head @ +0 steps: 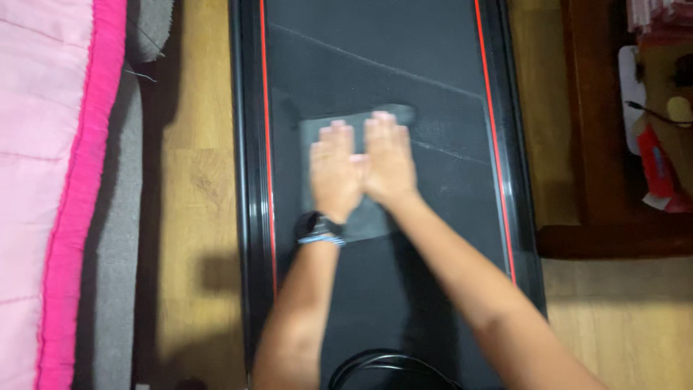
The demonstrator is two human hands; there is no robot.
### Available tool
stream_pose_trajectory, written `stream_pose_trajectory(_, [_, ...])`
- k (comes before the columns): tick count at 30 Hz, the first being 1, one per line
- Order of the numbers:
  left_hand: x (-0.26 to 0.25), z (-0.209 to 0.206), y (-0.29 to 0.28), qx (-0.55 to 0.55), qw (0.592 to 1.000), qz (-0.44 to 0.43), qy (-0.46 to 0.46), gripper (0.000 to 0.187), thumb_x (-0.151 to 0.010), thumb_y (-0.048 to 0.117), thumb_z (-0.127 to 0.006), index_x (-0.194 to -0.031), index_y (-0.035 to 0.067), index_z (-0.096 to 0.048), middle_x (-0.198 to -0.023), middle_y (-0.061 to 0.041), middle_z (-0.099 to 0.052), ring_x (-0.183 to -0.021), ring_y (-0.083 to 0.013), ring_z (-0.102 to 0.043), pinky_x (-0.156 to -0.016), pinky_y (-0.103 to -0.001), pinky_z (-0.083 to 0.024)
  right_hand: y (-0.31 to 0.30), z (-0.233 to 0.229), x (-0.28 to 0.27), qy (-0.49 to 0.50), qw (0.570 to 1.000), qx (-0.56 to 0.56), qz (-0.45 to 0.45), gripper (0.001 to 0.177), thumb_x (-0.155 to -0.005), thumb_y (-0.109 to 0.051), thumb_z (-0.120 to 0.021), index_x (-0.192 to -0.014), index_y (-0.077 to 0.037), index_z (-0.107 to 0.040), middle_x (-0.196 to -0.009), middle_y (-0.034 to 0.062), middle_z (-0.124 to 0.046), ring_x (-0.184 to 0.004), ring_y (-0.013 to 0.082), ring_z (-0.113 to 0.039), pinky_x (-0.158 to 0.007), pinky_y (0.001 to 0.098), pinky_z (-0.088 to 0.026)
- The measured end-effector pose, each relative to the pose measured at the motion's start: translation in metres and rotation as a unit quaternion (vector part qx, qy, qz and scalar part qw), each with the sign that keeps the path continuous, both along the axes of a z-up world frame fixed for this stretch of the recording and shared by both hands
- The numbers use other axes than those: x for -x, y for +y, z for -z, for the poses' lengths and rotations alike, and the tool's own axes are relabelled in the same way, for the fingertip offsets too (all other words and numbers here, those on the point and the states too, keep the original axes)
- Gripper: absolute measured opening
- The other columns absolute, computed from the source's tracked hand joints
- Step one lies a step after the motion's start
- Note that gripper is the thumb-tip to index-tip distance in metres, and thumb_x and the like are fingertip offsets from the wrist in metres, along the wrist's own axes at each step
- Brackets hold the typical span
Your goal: The person wipes the surface of a treadmill with a yellow cloth and a grey cloth. They clean the sides and the main running belt area, moving the power cord aside to reach underneath it. The person repeatedly wipes the same sections of the treadmill belt.
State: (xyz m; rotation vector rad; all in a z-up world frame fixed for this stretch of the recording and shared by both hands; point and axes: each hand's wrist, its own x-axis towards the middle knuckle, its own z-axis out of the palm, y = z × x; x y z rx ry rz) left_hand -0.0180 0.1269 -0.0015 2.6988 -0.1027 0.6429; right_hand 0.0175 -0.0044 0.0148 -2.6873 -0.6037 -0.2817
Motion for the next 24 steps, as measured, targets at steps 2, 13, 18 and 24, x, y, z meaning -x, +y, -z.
stream_pose_trajectory(2, [0.014,0.000,0.049,-0.011,0.999,-0.026,0.016,0.064,-0.103,0.035,-0.048,-0.155,-0.002,-0.041,-0.164,-0.021,-0.036,-0.153,-0.0375,-0.031,-0.124,-0.052,-0.022,0.052,-0.001,0.002,0.029,0.997,0.058,-0.049,0.075,-0.101,-0.044,-0.041,-0.154,0.008,-0.032,-0.164,0.0241,-0.026,-0.156,0.0379,-0.015,-0.126,0.0507,-0.008])
stream_pose_trajectory(13, [0.028,0.001,0.069,-0.020,0.994,-0.086,0.059,0.066,-0.103,0.034,-0.045,-0.156,-0.004,-0.038,-0.167,-0.020,-0.031,-0.156,-0.0363,-0.023,-0.126,-0.052,-0.016,0.076,0.009,0.014,-0.021,0.993,0.092,-0.068,0.067,-0.102,-0.038,-0.033,-0.160,-0.004,-0.029,-0.169,0.0124,-0.023,-0.158,0.0242,-0.015,-0.126,0.0564,-0.003])
stream_pose_trajectory(18, [0.013,-0.005,0.006,-0.004,0.996,-0.073,0.047,0.078,-0.092,0.043,-0.057,-0.149,-0.008,-0.043,-0.161,-0.026,-0.034,-0.151,-0.0444,-0.026,-0.122,-0.061,-0.017,0.008,0.006,0.007,-0.033,0.996,0.077,-0.040,0.067,-0.103,-0.043,-0.036,-0.157,-0.005,-0.037,-0.165,0.0123,-0.033,-0.155,0.0242,-0.025,-0.123,0.0607,-0.004])
stream_pose_trajectory(24, [-0.025,-0.008,-0.148,0.032,0.999,0.038,0.016,0.076,-0.094,0.044,-0.055,-0.151,-0.005,-0.043,-0.163,-0.020,-0.034,-0.155,-0.0393,-0.026,-0.126,-0.059,-0.017,-0.149,0.006,0.003,-0.053,0.993,0.084,0.067,0.066,-0.106,-0.040,-0.036,-0.158,-0.001,-0.039,-0.166,0.0149,-0.034,-0.156,0.0260,-0.028,-0.121,0.0669,-0.004])
